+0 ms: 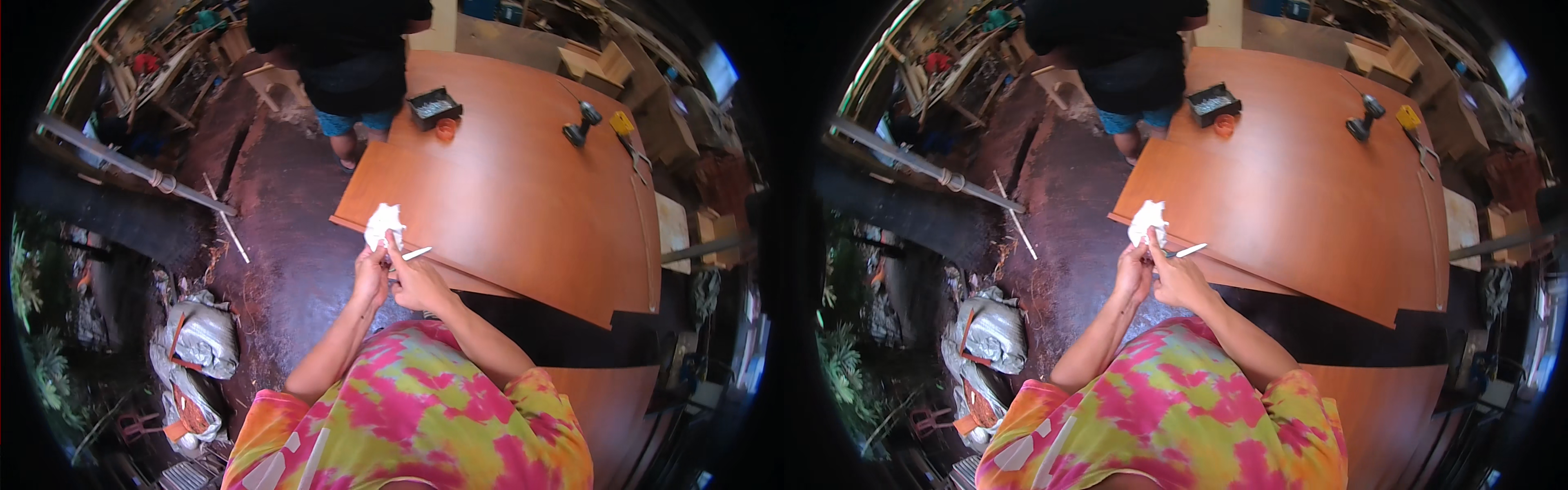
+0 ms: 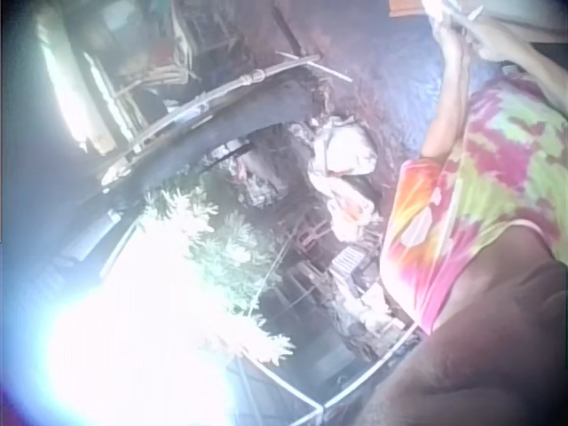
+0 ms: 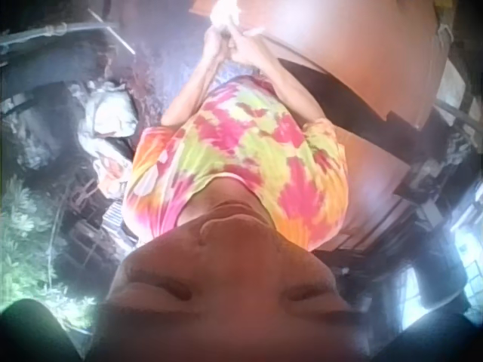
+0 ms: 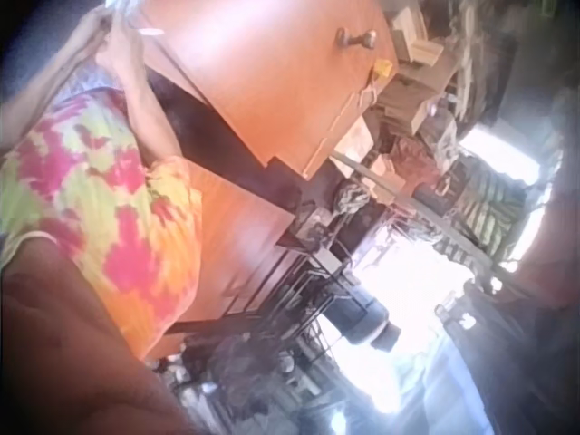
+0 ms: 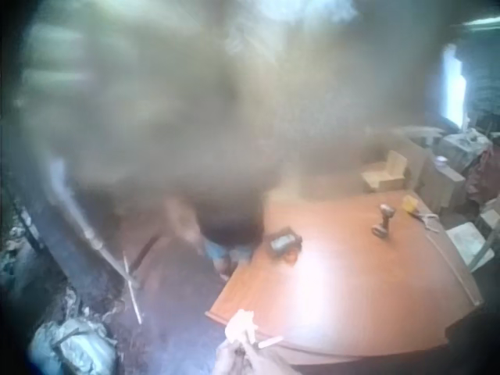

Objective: The person applies glue from a small container to a strip of wood veneer using their fingers and then presses the strip onto the edge of a larger wooden board.

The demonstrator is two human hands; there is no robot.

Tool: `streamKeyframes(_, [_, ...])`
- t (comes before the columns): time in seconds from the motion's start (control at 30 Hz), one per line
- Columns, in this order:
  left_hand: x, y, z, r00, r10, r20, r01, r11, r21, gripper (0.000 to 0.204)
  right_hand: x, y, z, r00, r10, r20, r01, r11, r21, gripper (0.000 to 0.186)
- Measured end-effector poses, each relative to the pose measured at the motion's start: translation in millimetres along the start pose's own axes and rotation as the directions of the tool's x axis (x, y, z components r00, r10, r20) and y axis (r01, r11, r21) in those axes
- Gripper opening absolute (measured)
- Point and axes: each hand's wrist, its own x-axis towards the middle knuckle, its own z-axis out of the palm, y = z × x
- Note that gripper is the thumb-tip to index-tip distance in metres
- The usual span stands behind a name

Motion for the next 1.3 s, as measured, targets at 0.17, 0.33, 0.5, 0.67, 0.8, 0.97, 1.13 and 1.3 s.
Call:
streamKeyframes(0.17, [-1, 4, 41, 1.0, 0.006, 0.024, -0.009, 0.992, 0.129, 0.03, -9, 8, -11, 0.994, 0.089, -0.055, -0.076, 0.974, 0.216, 0.117])
streamKeyframes(0.33, [4, -15, 73, 0.992, -0.016, 0.121, -0.009, 0.978, 0.21, 0.03, -28, 25, -23, 0.974, 0.192, -0.118, -0.139, 0.924, 0.357, 0.116])
streamKeyframes(0.5, [12, -39, 93, 0.985, -0.03, 0.171, -0.025, 0.95, 0.31, 0.031, -51, 43, -32, 0.967, 0.227, -0.112, -0.04, 0.574, 0.818, 0.114])
streamKeyframes(0.67, [12, -46, 99, 0.972, 0.029, 0.232, -0.122, 0.911, 0.395, 0.035, -67, 42, -56, 0.967, 0.253, 0.028, -0.055, 0.101, 0.993, 0.109])
streamKeyframes(0.8, [17, -51, 94, 0.976, 0.083, 0.203, -0.161, 0.9, 0.406, 0.037, -76, 43, -62, 0.971, 0.239, 0.012, -0.019, 0.027, 0.999, 0.107])
streamKeyframes(0.97, [8, -39, 100, 0.97, 0.052, 0.238, -0.139, 0.92, 0.367, 0.031, -78, 53, -56, 0.952, 0.296, -0.078, -0.034, 0.357, 0.934, 0.104])
streamKeyframes(1.13, [-9, -44, 103, 0.94, 0.035, 0.339, -0.181, 0.895, 0.409, 0.028, -70, 49, -52, 0.894, 0.289, -0.342, -0.112, 0.885, 0.452, 0.102])
streamKeyframes(1.3, [-2, -64, 93, 0.976, -0.049, 0.213, -0.042, 0.915, 0.401, 0.035, -57, 44, -33, 0.892, 0.225, -0.391, -0.295, 0.947, -0.127, 0.095])
